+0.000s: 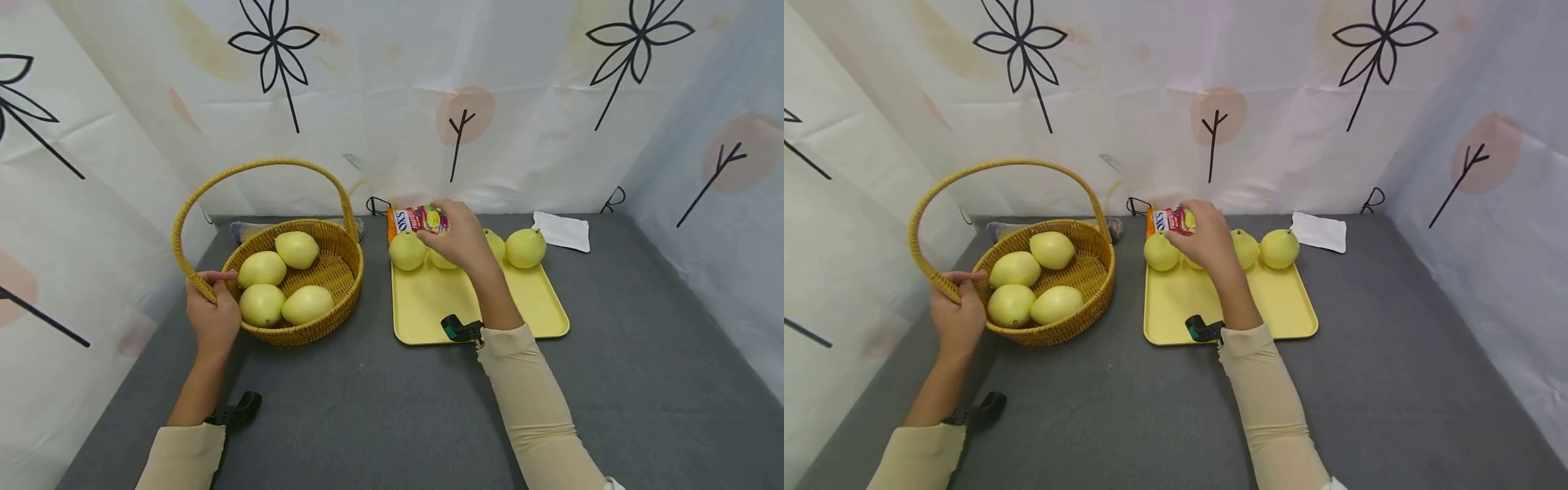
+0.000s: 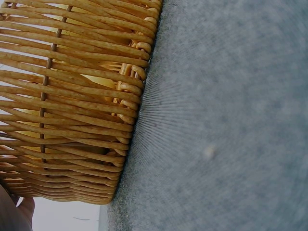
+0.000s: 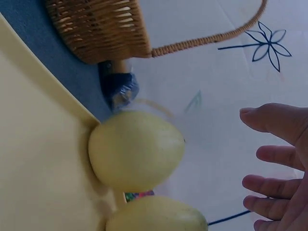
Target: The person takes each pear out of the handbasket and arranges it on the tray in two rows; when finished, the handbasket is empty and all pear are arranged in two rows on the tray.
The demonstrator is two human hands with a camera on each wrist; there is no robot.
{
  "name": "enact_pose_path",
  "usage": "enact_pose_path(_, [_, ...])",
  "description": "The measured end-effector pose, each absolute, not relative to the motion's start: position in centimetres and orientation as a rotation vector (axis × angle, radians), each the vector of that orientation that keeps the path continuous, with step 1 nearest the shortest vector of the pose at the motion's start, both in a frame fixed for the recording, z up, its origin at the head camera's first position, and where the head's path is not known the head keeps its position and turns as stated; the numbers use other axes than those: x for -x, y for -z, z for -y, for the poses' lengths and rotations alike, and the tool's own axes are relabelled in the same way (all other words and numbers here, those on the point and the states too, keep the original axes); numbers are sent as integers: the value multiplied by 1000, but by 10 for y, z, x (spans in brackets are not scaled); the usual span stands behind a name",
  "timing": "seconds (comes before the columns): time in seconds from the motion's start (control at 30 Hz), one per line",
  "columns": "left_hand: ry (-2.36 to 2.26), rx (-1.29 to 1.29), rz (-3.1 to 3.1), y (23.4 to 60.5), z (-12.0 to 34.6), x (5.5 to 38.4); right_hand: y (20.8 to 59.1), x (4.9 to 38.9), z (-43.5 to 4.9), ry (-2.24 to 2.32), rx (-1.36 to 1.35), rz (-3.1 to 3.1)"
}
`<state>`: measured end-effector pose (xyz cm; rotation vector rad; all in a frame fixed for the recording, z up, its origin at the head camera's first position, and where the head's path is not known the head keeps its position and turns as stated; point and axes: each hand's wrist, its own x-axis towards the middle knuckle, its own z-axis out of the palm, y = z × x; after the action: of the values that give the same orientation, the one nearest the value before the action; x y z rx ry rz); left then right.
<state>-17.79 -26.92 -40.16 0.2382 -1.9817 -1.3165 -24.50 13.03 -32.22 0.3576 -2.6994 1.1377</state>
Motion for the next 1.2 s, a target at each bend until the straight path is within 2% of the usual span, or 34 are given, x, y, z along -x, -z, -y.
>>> enact_pose_path(0.57, [1311,-241,1989,401,272,179,339,233,-51,-957,-804,2866])
enact_pose_path(0.97, [1314,-229,1979,401,271,179,332,230,1,-774,-1207,2913])
enact_pose_path(1.2, [1348,-205,1964,394,265,172,335,232,21,-841,-1411,2947])
